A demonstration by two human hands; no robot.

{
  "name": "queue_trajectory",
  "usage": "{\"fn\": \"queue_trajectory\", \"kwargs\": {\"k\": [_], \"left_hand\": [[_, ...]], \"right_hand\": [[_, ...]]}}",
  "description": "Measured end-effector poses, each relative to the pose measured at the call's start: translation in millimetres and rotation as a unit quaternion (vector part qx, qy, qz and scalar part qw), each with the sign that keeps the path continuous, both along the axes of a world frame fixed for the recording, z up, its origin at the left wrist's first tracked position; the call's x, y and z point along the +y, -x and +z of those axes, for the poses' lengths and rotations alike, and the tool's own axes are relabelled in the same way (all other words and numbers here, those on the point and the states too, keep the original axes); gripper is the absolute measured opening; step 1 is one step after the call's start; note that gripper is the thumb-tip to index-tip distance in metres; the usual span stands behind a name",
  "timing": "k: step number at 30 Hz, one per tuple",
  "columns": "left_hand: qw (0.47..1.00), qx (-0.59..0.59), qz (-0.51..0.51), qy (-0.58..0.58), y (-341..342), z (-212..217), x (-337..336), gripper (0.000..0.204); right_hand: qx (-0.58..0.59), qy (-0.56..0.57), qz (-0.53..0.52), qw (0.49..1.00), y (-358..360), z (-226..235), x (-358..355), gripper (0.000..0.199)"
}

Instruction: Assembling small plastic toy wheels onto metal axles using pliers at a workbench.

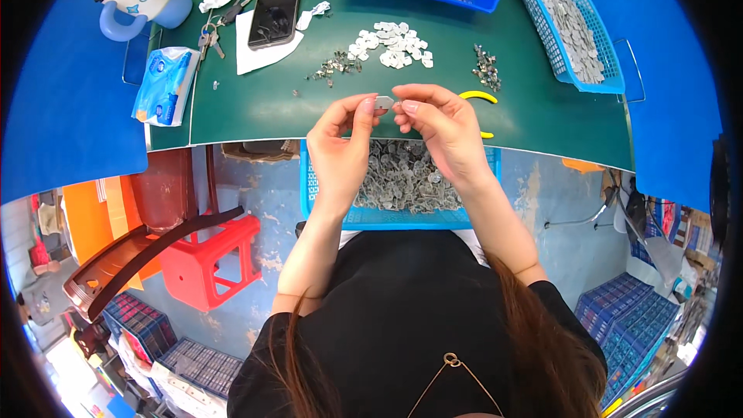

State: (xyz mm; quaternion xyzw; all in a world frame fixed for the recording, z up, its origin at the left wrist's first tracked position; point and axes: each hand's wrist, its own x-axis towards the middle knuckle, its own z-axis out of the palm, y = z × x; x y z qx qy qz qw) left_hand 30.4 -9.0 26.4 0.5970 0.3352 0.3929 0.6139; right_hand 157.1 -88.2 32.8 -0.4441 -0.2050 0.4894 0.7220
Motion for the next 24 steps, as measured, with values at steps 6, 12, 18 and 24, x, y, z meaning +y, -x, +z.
{"fn": "queue_trajectory", "kwargs": {"k": [6,12,18,24], "left_hand": [[1.0,0.002,-0.001,0.002,-2.3,0.4,-2.8,0.017],[1.0,0.0,-0.011,0.01,-5.1,0.9,-4.5,0.017],[0.998,0.004,-0.032,0.047,-5.8,5.9,-7.0,0.017],[0.995,-0.015,-0.055,0.079,-6.7,10.8,-13.0,0.018]], "right_hand": [[0.055,-0.013,0.017,0.998,-2.7,-1.6,-5.7,0.021],[0.065,-0.028,0.004,0.998,-2.4,7.6,-9.9,0.021],[0.06,-0.032,-0.018,0.998,-3.2,15.1,-13.5,0.022],[-0.192,-0.029,-0.134,0.972,10.4,8.3,-12.4,0.016]]}}
